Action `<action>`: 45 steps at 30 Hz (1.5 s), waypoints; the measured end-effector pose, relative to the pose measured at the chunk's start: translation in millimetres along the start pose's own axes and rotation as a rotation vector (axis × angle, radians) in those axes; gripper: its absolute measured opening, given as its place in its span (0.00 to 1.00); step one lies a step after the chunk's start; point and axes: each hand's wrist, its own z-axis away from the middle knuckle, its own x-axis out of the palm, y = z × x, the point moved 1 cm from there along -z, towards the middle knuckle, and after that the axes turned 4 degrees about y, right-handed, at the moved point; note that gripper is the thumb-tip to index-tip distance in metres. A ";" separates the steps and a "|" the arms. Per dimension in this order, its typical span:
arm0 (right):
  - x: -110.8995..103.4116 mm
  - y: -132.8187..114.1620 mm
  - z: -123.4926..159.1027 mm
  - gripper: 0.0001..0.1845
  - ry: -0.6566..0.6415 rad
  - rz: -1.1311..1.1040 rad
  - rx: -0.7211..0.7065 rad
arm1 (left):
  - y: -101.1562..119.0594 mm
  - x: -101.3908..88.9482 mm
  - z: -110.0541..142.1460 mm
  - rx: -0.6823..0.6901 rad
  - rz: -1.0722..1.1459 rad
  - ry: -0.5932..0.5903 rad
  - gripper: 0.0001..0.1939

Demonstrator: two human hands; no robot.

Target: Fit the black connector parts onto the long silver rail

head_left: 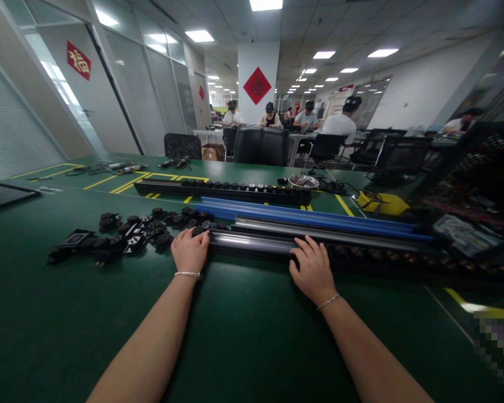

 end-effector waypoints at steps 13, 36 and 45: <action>-1.8 -1.3 -0.7 0.10 -0.008 0.006 0.004 | -20.1 7.9 -11.5 -0.047 0.061 -0.024 0.22; -1.1 -0.3 -0.3 0.10 -0.006 0.043 0.011 | -32.4 12.7 -18.4 -0.272 0.240 -0.076 0.17; -3.1 -0.8 -1.1 0.10 0.023 0.068 0.005 | -44.7 14.6 -25.9 -0.333 0.252 -0.069 0.19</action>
